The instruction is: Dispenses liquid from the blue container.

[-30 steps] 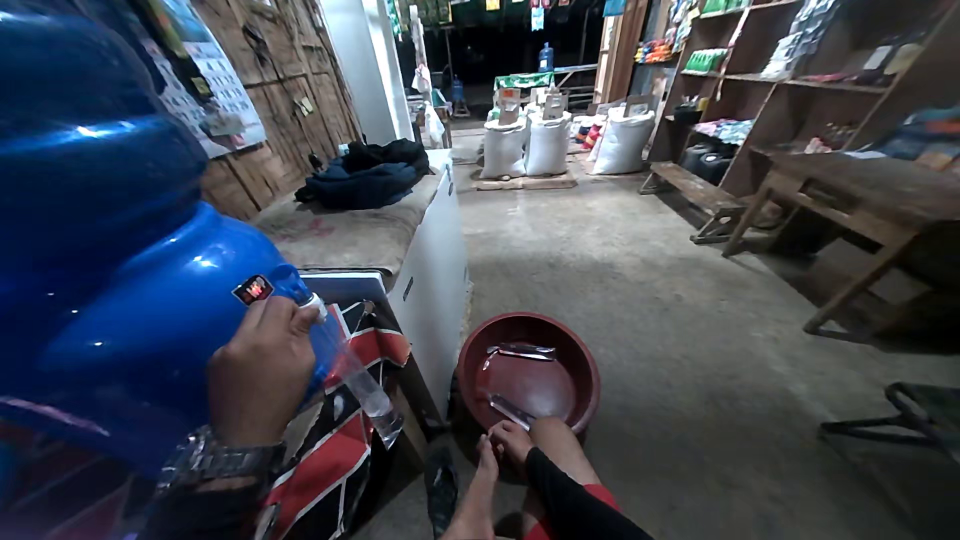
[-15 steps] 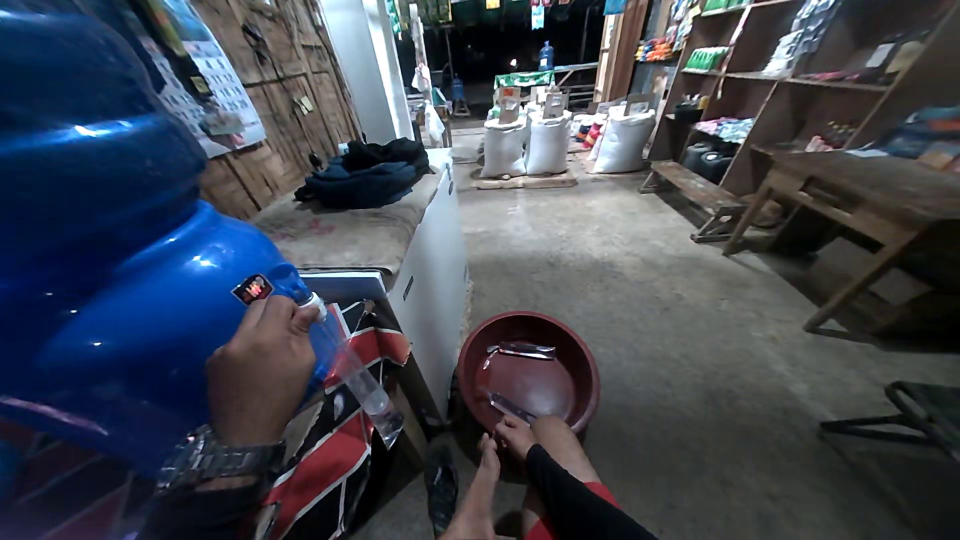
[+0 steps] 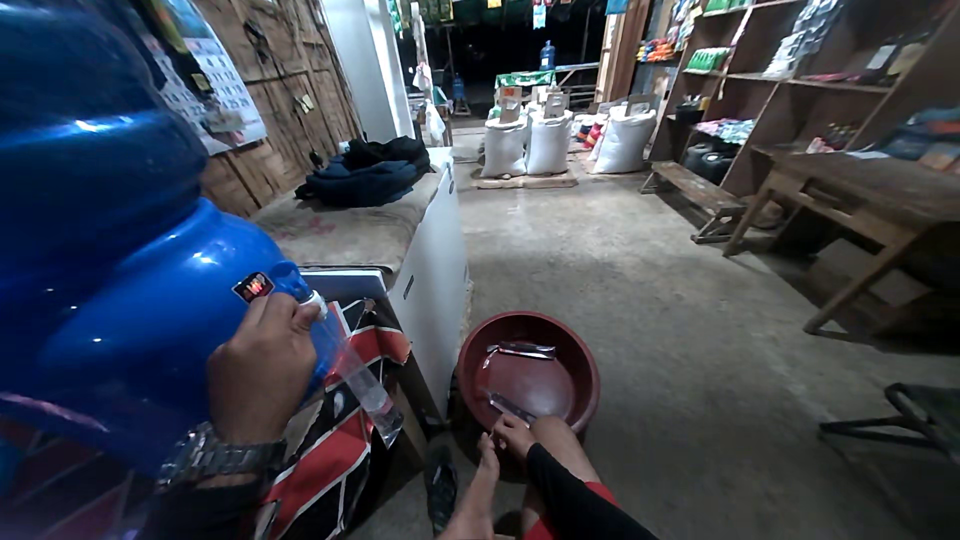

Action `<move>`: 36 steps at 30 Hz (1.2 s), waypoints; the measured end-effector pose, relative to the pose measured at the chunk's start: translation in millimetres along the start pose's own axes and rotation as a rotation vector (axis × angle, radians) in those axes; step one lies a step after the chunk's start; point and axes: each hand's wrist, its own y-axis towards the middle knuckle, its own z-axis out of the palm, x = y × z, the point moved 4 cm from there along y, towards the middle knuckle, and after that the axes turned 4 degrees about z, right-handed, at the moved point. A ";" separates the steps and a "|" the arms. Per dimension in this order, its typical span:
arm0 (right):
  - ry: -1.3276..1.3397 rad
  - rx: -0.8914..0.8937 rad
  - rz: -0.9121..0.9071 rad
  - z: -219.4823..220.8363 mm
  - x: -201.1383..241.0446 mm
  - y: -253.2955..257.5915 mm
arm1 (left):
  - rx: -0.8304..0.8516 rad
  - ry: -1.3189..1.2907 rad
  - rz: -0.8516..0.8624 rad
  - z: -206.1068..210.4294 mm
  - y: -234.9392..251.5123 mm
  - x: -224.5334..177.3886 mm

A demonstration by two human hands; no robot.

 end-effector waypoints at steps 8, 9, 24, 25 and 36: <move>-0.096 -0.049 0.080 -3.0 -1.5 1.6 | 0.005 -0.004 0.002 0.9 -0.2 0.6; -0.095 -0.048 0.084 -2.9 -2.1 1.6 | 0.007 -0.003 0.003 1.3 -0.2 0.5; 0.000 -0.042 0.040 0.4 -11.6 8.6 | 0.032 0.015 -0.027 -7.6 1.7 -5.3; 0.020 -0.045 0.022 1.2 -10.0 6.8 | 0.038 0.018 -0.024 -7.5 2.0 -5.8; -0.024 -0.111 0.042 -0.6 -7.5 2.9 | 0.018 0.028 -0.013 -7.0 4.4 -8.0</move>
